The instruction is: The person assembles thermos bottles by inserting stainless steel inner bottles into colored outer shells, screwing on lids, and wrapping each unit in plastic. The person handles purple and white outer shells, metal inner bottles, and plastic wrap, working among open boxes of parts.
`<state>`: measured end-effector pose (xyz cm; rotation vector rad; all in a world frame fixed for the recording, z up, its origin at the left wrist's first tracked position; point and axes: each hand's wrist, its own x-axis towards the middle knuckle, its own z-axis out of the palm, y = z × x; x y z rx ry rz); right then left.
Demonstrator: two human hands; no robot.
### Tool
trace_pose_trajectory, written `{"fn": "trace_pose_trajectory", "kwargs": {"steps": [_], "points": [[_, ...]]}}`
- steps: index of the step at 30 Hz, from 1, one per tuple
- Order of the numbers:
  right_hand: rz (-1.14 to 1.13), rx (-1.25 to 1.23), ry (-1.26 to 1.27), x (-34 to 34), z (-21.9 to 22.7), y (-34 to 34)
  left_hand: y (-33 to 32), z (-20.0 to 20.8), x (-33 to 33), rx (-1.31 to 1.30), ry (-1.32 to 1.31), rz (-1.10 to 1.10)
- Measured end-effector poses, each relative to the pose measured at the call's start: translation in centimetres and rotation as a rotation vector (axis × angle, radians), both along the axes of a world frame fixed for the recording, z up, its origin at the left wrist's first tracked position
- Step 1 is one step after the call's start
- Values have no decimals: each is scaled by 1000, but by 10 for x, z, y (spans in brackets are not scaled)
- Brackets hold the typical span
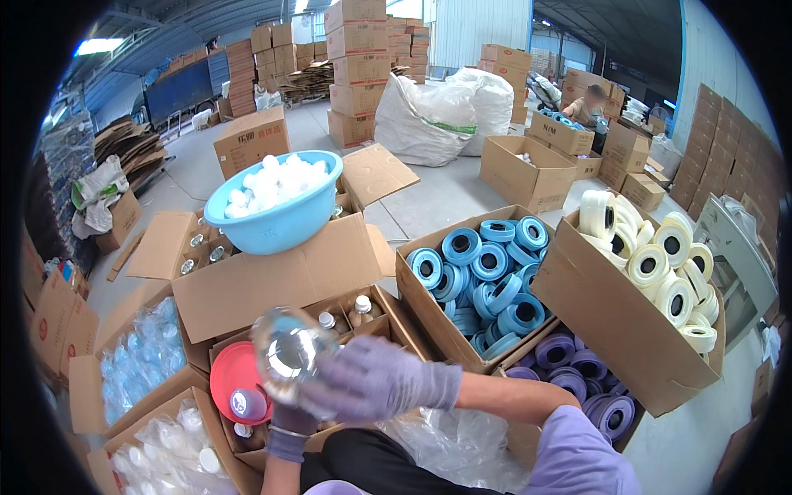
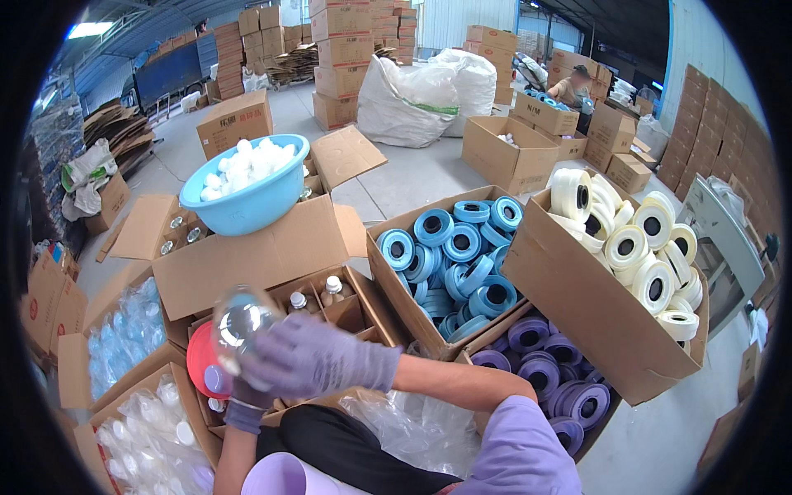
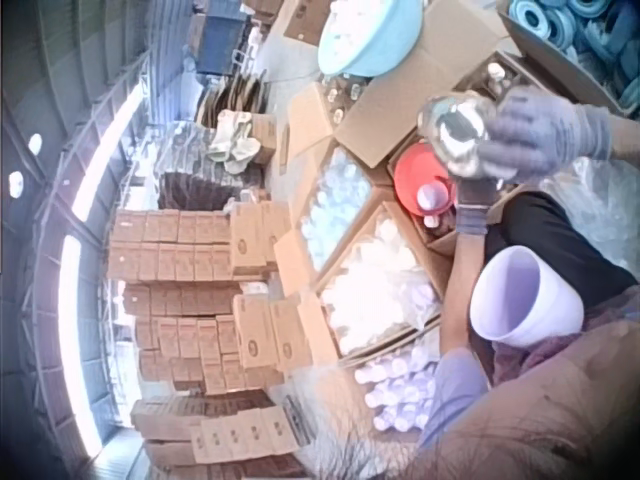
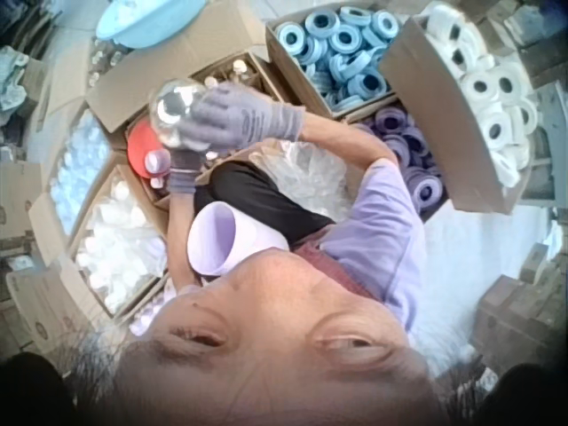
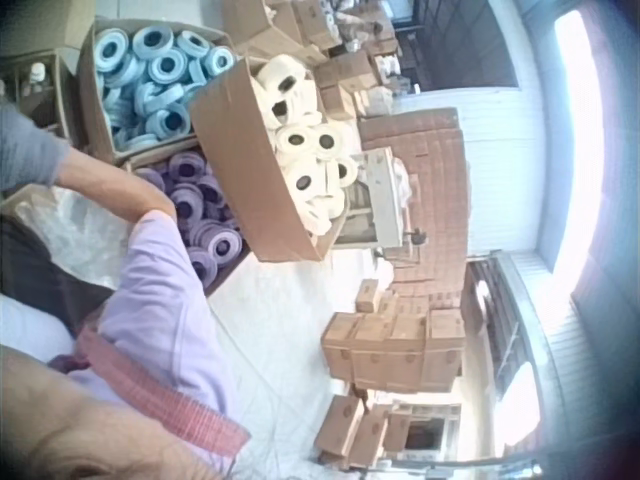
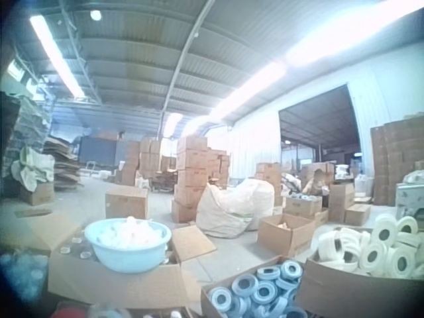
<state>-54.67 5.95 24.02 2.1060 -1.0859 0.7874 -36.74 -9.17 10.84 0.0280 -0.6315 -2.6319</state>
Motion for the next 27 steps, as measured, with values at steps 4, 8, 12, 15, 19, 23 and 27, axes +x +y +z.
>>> {"fn": "trace_pose_trajectory", "kwargs": {"steps": [4,8,12,15,19,23,27], "points": [[234,-140,-4,36,-19,9,-10,46,41,-221,-145,405],[454,125,-162,67,-52,28,6,70,107,-368,-326,641],[420,446,-670,57,-66,76,55,48,144,-408,-558,712],[367,787,-1029,74,-94,125,100,26,170,-420,-732,732],[388,719,-918,117,-152,213,162,-1,223,-441,-995,784],[308,989,-1026,134,-177,267,228,-34,283,-515,-1214,779],[365,960,-1033,159,-139,237,271,-46,321,-633,-1332,790]]}}
